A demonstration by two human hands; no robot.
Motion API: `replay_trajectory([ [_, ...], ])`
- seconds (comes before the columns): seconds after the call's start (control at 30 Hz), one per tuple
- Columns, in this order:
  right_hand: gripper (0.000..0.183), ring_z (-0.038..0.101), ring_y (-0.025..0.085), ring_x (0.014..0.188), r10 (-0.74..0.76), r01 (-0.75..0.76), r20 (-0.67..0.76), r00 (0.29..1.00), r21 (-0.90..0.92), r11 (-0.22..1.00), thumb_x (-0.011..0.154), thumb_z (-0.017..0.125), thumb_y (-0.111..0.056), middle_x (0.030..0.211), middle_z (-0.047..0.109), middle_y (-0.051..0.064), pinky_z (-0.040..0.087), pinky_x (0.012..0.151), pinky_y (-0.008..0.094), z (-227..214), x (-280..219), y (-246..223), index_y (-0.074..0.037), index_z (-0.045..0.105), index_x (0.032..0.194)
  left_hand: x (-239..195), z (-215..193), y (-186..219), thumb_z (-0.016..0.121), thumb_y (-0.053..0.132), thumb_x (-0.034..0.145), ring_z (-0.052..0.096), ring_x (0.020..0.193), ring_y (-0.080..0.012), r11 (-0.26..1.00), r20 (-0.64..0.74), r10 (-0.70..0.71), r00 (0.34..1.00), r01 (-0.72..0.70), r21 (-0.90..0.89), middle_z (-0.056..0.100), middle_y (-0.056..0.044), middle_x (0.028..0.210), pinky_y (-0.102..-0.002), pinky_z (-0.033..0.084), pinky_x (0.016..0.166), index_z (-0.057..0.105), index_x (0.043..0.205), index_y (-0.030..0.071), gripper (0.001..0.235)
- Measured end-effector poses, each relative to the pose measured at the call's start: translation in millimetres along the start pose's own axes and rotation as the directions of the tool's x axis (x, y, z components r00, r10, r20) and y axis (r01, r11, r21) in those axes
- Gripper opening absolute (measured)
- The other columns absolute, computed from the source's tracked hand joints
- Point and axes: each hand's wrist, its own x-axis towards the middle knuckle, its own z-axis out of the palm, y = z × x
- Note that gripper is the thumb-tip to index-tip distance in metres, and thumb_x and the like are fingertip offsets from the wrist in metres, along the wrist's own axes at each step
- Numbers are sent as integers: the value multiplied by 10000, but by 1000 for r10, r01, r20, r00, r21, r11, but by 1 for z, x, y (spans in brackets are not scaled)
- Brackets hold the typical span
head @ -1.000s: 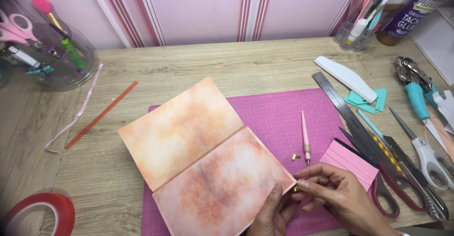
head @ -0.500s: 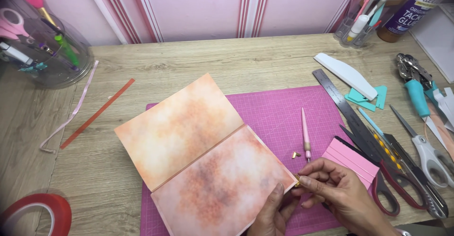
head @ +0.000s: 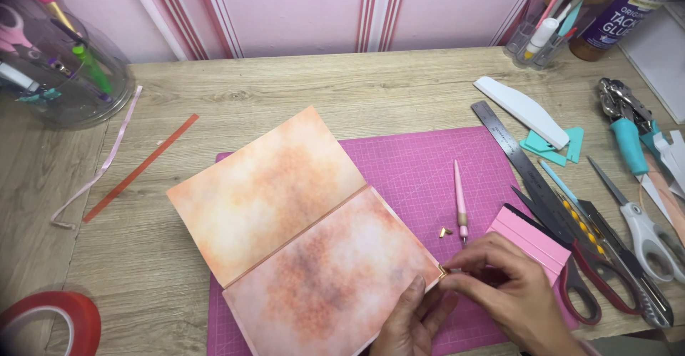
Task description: Assembling a handmade journal by attaching metal corners and a ribbon
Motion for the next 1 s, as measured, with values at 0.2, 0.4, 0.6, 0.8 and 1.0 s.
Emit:
replay_trajectory([
  [0.2, 425, 706, 112, 954, -242, 222, 75, 967, -711, 667, 744, 787, -467, 1016, 740, -74, 524, 911, 299, -53, -32, 34, -246, 742, 1105, -14, 22, 6, 706, -36, 850, 718, 1040, -425, 997, -145, 29, 989, -38, -62, 761, -337, 1142, -523, 576, 961, 698, 1242, -138, 404],
  [0.4, 368, 713, 136, 925, -465, 381, 44, 884, -644, 663, 810, 768, -338, 1103, 753, -12, 528, 914, 291, -38, -48, 40, -181, 756, 1143, -14, 20, 4, 710, -90, 864, 719, 973, -415, 993, -158, 74, 985, -87, -79, 753, -322, 1047, -512, 610, 894, 712, 1113, -178, 264],
  [0.6, 394, 687, 275, 1233, -654, 741, 359, 666, -420, 524, 1071, 377, -201, 1371, 669, 139, 522, 990, 389, -12, -3, -12, -55, 645, 1319, -11, 15, 4, 546, 44, 933, 636, 1212, -407, 997, 75, 18, 997, -12, -81, 683, -336, 1323, -444, 477, 1118, 632, 1303, -181, 441],
  [0.8, 291, 731, 224, 1067, -584, 638, 261, 769, -365, 678, 952, 605, -130, 1207, 749, 84, 563, 953, 349, -25, -11, 12, -70, 693, 1223, 3, 6, -4, 688, -8, 865, 684, 964, -361, 988, -77, 118, 990, -125, -94, 737, -279, 1051, -477, 567, 886, 689, 1073, -156, 256],
  [1.0, 195, 799, 359, 643, 404, -430, 167, 900, 497, 753, 775, 787, 89, 721, 788, 290, 613, 396, 400, -11, -1, 30, 113, 726, 960, 16, -12, -8, 680, 16, 886, 719, 1013, -377, 991, 35, 131, 991, -130, -42, 766, -285, 1101, -486, 589, 953, 724, 1068, -140, 244],
])
